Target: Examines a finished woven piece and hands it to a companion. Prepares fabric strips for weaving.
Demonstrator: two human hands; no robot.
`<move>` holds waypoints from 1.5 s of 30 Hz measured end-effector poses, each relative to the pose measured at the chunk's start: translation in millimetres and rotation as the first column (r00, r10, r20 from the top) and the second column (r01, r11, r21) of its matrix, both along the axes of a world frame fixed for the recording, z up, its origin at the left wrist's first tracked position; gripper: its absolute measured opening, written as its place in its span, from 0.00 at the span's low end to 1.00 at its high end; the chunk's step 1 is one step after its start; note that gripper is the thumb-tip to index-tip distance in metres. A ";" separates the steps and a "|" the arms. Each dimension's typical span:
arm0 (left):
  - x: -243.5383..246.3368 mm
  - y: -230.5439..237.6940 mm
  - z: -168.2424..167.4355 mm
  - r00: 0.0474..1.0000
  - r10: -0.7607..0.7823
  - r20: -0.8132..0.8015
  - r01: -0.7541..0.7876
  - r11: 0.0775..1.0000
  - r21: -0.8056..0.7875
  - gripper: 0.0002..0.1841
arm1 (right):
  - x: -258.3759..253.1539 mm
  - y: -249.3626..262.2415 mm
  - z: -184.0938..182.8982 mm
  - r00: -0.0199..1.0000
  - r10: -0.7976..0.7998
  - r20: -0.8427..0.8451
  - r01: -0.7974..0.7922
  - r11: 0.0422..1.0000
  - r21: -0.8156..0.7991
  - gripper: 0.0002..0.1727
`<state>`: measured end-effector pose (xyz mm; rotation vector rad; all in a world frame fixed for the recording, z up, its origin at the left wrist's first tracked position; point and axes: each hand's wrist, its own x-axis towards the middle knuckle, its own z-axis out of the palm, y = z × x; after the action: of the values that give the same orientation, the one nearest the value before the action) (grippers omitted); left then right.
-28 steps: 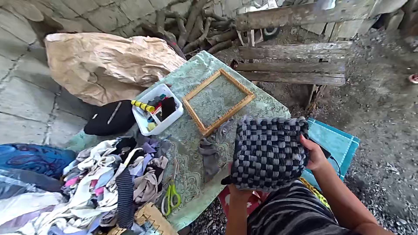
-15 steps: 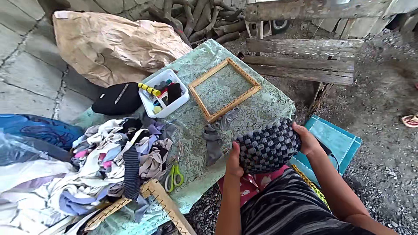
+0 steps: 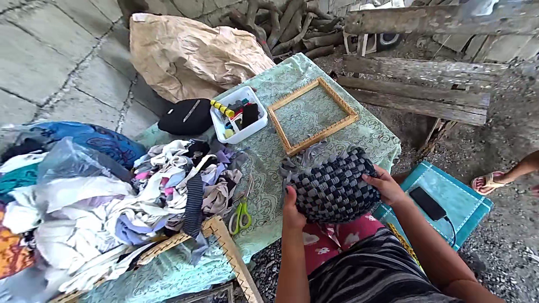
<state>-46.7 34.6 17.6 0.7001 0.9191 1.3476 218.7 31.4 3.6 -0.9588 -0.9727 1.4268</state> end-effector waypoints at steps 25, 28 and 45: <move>22.0 74.8 55.4 0.736 0.433 -0.520 0.354 0.408 0.842 0.07 | 83.9 62.7 49.5 0.741 -0.601 0.300 -0.003 0.444 0.896 0.09; 42.1 90.6 -6.3 0.456 0.497 -0.738 0.563 0.481 0.672 0.14 | 104.4 65.2 11.1 0.540 -0.619 0.571 -0.012 0.672 0.740 0.12; 45.2 70.6 -61.5 0.357 0.262 -0.896 0.582 0.688 0.433 0.29 | -5.6 86.2 -35.2 0.072 -0.180 0.981 -0.332 0.923 0.194 0.34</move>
<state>-1.5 105.2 -43.9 2.3499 1.0928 0.9681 213.1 117.6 -31.6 -1.6334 -2.2934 0.2964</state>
